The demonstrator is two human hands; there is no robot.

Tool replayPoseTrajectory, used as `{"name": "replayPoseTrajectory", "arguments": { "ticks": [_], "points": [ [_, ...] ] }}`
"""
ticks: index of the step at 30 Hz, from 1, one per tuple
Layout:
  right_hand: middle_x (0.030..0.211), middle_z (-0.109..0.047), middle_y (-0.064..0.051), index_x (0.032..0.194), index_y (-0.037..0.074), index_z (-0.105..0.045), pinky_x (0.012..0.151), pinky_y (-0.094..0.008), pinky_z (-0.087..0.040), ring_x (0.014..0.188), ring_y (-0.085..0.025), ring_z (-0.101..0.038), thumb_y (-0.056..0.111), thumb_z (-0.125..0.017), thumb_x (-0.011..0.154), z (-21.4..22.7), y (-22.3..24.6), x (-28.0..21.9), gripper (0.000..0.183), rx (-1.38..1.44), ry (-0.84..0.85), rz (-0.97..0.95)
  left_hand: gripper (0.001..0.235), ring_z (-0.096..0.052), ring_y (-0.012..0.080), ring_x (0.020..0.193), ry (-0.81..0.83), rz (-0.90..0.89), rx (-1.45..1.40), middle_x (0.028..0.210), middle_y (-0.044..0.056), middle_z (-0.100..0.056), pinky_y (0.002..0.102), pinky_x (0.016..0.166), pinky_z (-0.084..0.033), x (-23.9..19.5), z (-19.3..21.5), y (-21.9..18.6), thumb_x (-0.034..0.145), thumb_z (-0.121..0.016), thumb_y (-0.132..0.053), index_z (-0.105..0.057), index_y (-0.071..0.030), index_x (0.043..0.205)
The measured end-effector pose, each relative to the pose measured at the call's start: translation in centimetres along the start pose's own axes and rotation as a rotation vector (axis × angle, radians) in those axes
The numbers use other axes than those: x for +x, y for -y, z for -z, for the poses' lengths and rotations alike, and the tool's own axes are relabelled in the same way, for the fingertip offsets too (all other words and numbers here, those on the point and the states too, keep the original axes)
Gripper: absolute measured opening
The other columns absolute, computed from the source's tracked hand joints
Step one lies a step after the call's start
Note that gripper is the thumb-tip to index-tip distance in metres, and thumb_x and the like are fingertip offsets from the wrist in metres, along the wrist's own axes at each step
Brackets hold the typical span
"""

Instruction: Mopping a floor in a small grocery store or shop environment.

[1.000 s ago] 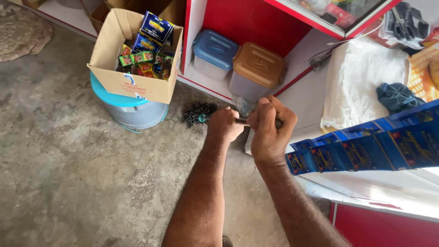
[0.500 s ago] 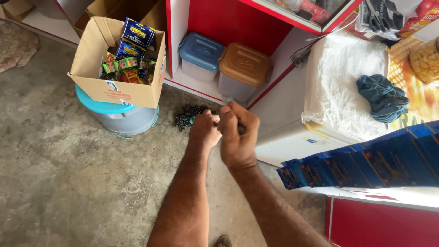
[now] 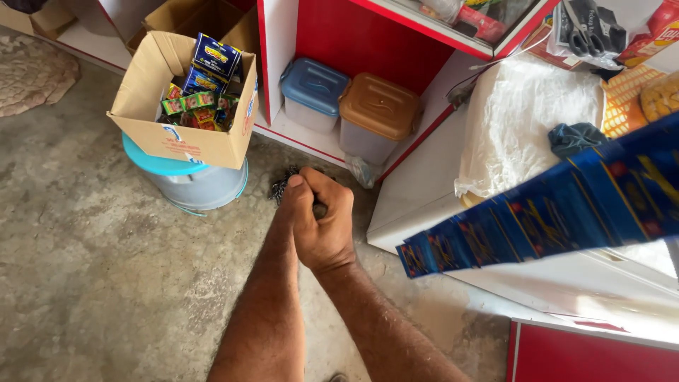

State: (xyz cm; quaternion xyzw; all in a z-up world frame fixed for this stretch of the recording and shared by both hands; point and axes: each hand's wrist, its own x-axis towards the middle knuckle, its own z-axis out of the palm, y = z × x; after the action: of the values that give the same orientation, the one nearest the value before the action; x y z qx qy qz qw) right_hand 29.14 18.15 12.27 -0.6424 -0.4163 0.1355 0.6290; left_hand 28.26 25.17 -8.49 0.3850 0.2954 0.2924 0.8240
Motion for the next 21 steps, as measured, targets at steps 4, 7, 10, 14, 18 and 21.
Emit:
{"name": "replayPoseTrajectory", "arguments": {
  "ticks": [4, 7, 10, 14, 18, 21],
  "points": [
    [0.06, -0.042, -0.001, 0.072, 0.001, -0.046, 0.051, -0.03, -0.035, 0.06, -0.008, -0.037, 0.013, -0.054, 0.1, 0.6, 0.2, -0.5, 0.032, -0.01, 0.001, -0.049, 0.014, -0.051, 0.0027, 0.085, 0.034, -0.018, -0.394, 0.085, -0.005, -0.046, 0.021, 0.079, -0.045, -0.3, 0.3, 0.7, 0.107, -0.055, -0.023, -0.053, -0.015, 0.095],
    [0.062, -0.041, -0.002, 0.075, 0.001, -0.047, 0.054, -0.03, -0.036, 0.063, -0.008, -0.038, 0.014, -0.055, 0.102, 1.7, -0.2, -0.8, 0.031, -0.014, -0.021, -0.01, 0.025, -0.051, 0.0032, 0.084, 0.307, -0.055, -0.647, 0.084, -0.006, -0.046, 0.022, 0.079, -0.045, -0.6, -1.0, 1.4, 0.113, -0.054, -0.02, -0.051, -0.014, 0.089],
    [0.067, -0.045, -0.002, 0.078, 0.001, -0.049, 0.058, -0.031, -0.039, 0.067, -0.008, -0.04, 0.013, -0.053, 0.104, 2.1, -0.6, -1.0, 0.028, 0.062, 0.001, 0.037, 0.023, -0.055, 0.0024, 0.089, 0.265, -0.042, -0.41, 0.088, -0.007, -0.05, 0.022, 0.083, -0.046, -0.1, -1.0, 0.3, 0.113, -0.046, -0.027, -0.053, -0.016, 0.094],
    [0.064, -0.042, -0.003, 0.076, 0.001, -0.047, 0.056, -0.032, -0.036, 0.064, -0.01, -0.037, 0.014, -0.054, 0.103, 1.7, -0.6, 0.1, 0.031, 0.039, -0.017, 0.016, 0.024, -0.055, 0.005, 0.088, 0.111, 0.02, 0.341, 0.092, -0.006, -0.053, 0.024, 0.078, -0.048, 4.7, 1.1, 2.0, 0.105, -0.045, -0.038, -0.054, -0.016, 0.1],
    [0.063, -0.041, -0.003, 0.077, 0.002, -0.049, 0.055, -0.032, -0.038, 0.063, -0.009, -0.038, 0.016, -0.057, 0.102, -0.5, 0.7, 0.5, 0.03, -0.056, 0.009, -0.048, 0.024, -0.049, 0.0045, 0.094, 0.307, -0.047, -0.314, 0.097, -0.007, -0.046, 0.023, 0.083, -0.044, 2.7, 4.0, 2.3, 0.112, -0.046, -0.037, -0.052, -0.015, 0.105],
    [0.06, -0.044, -0.006, 0.076, 0.003, -0.051, 0.053, -0.033, -0.039, 0.058, -0.012, -0.04, 0.018, -0.059, 0.101, -2.6, 1.9, 1.0, 0.03, -0.101, 0.051, -0.116, 0.028, -0.05, 0.0033, 0.091, 0.328, -0.06, -0.454, 0.095, -0.007, -0.048, 0.022, 0.081, -0.044, 0.8, 4.5, -0.9, 0.111, -0.047, -0.042, -0.053, -0.015, 0.104]
  ]
}}
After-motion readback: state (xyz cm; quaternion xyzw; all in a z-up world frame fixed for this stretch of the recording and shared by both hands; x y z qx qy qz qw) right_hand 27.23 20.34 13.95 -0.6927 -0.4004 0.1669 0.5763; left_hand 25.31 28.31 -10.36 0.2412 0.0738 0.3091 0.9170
